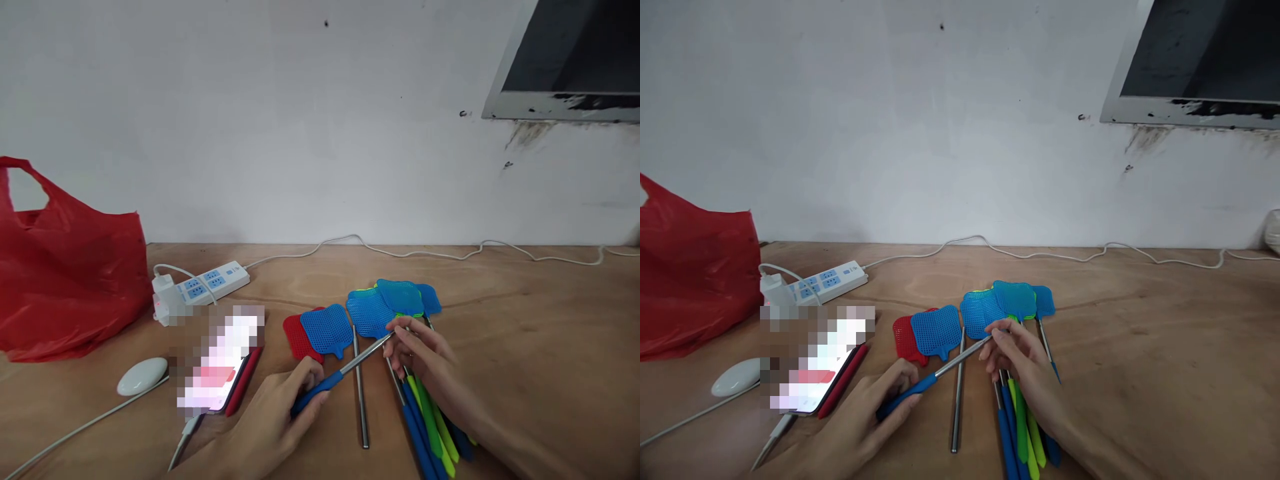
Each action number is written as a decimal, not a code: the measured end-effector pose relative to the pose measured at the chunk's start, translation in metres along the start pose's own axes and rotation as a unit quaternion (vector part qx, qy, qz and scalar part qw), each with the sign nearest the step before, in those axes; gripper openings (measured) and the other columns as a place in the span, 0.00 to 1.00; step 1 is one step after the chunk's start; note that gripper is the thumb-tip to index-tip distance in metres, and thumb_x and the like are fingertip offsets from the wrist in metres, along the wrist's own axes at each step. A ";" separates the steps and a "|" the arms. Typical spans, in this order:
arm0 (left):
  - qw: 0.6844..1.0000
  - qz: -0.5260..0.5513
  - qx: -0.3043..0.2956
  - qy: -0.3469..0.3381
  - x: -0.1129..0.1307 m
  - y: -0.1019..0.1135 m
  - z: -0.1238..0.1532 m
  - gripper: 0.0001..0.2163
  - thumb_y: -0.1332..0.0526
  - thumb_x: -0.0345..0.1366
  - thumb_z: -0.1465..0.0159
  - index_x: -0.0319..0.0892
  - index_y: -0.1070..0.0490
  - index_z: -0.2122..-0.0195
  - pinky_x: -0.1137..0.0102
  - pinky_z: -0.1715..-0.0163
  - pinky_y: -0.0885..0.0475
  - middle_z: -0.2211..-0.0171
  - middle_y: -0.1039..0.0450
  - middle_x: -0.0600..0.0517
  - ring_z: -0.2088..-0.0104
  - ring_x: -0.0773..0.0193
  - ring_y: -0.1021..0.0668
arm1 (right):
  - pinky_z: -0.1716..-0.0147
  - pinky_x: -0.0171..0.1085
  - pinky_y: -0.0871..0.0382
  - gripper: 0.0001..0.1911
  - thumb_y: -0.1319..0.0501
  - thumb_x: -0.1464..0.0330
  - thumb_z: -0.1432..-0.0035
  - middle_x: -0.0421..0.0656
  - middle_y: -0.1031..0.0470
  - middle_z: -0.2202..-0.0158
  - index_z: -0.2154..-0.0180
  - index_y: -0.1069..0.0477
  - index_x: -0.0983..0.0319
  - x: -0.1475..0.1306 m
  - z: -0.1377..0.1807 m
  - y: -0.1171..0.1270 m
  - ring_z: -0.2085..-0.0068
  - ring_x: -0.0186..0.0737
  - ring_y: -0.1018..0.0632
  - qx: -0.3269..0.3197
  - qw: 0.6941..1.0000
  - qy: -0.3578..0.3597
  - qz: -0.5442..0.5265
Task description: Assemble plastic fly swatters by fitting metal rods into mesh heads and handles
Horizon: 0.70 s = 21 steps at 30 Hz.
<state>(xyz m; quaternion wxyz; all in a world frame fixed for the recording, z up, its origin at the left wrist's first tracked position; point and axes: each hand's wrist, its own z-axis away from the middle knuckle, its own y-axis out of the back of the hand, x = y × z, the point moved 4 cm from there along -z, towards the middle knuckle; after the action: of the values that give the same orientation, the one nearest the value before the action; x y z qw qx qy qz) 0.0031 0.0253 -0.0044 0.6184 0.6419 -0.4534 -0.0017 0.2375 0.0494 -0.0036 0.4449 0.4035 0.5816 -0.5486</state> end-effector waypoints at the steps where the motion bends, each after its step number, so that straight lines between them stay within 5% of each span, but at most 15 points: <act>1: 1.000 0.007 0.000 0.005 -0.001 0.000 0.000 0.04 0.49 0.39 0.27 0.48 0.40 0.59 0.71 0.71 0.39 0.71 0.35 0.58 0.73 0.64 0.30 | 0.77 0.30 0.31 0.17 0.31 0.53 0.44 0.40 0.23 0.73 0.63 0.25 0.59 -0.001 -0.001 0.001 0.74 0.33 0.26 0.008 1.000 0.006 -0.003; 21: 0.999 0.031 -0.021 0.009 0.002 0.001 -0.001 0.05 0.51 0.39 0.27 0.47 0.39 0.58 0.70 0.67 0.35 0.66 0.27 0.55 0.69 0.62 0.27 | 0.76 0.35 0.26 0.18 0.29 0.53 0.49 0.44 0.21 0.74 0.68 0.21 0.63 -0.003 0.004 -0.007 0.74 0.37 0.22 -0.047 0.993 0.024 0.107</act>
<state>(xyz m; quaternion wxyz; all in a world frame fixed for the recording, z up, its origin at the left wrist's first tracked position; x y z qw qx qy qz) 0.0045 0.0248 -0.0023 0.6356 0.6146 -0.4669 0.0138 0.2320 0.0446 0.0013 0.5055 0.4550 0.5705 -0.4604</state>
